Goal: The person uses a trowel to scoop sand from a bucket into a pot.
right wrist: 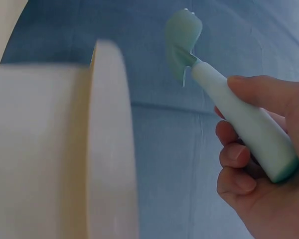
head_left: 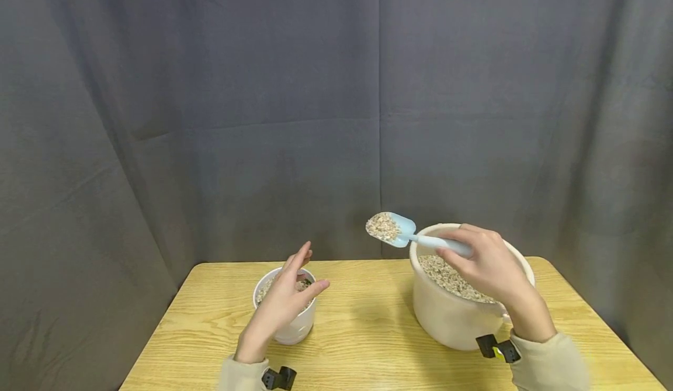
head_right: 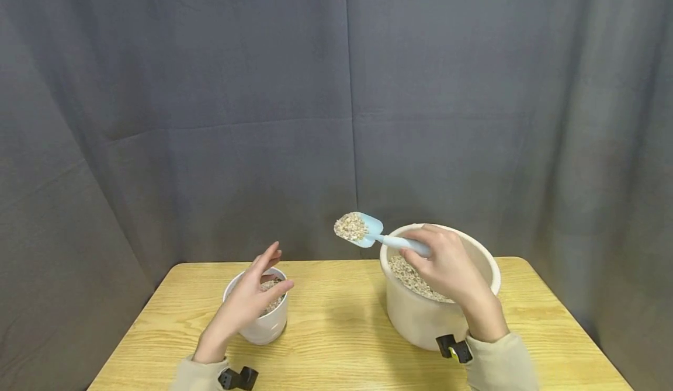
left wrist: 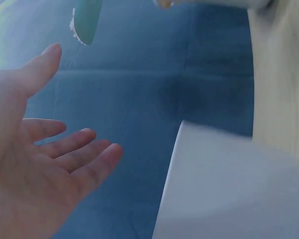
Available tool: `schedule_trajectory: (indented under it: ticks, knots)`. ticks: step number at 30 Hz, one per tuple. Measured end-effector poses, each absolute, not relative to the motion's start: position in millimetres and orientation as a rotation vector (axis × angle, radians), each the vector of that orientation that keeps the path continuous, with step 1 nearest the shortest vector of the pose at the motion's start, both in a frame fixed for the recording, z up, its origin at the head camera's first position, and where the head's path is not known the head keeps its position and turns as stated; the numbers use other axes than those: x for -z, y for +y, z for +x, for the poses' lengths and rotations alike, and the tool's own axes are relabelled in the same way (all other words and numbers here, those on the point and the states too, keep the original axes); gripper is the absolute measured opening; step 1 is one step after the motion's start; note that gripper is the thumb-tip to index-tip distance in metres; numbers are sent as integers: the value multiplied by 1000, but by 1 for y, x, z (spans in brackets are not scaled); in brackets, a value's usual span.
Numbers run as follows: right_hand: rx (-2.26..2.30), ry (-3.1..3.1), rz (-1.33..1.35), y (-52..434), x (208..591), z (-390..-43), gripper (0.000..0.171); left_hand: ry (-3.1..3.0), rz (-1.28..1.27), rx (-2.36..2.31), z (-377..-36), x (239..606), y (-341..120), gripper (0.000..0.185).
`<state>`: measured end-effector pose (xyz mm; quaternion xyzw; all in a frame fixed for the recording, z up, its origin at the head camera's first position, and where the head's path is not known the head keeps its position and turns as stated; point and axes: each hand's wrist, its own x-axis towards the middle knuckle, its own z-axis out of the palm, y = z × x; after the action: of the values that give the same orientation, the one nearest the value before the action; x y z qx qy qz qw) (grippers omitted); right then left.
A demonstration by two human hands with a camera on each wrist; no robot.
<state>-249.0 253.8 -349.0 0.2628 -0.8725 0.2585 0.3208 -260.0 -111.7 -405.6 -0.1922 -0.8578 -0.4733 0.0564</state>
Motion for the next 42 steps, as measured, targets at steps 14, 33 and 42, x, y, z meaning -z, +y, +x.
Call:
schedule_trajectory:
  ticks: [14,33,42]
  knots:
    - [-791,-2245,886,182,372,-271,12,-2510,-366,1250,-254,422,-173,83]
    - [-790,-2369,947,103,425,-285,6,-2598,-335,1511,-260,465,-205,94]
    - [-795,-2401,929,83,436,-281,3,-2588,-324,1622,-263,475,-203,101]
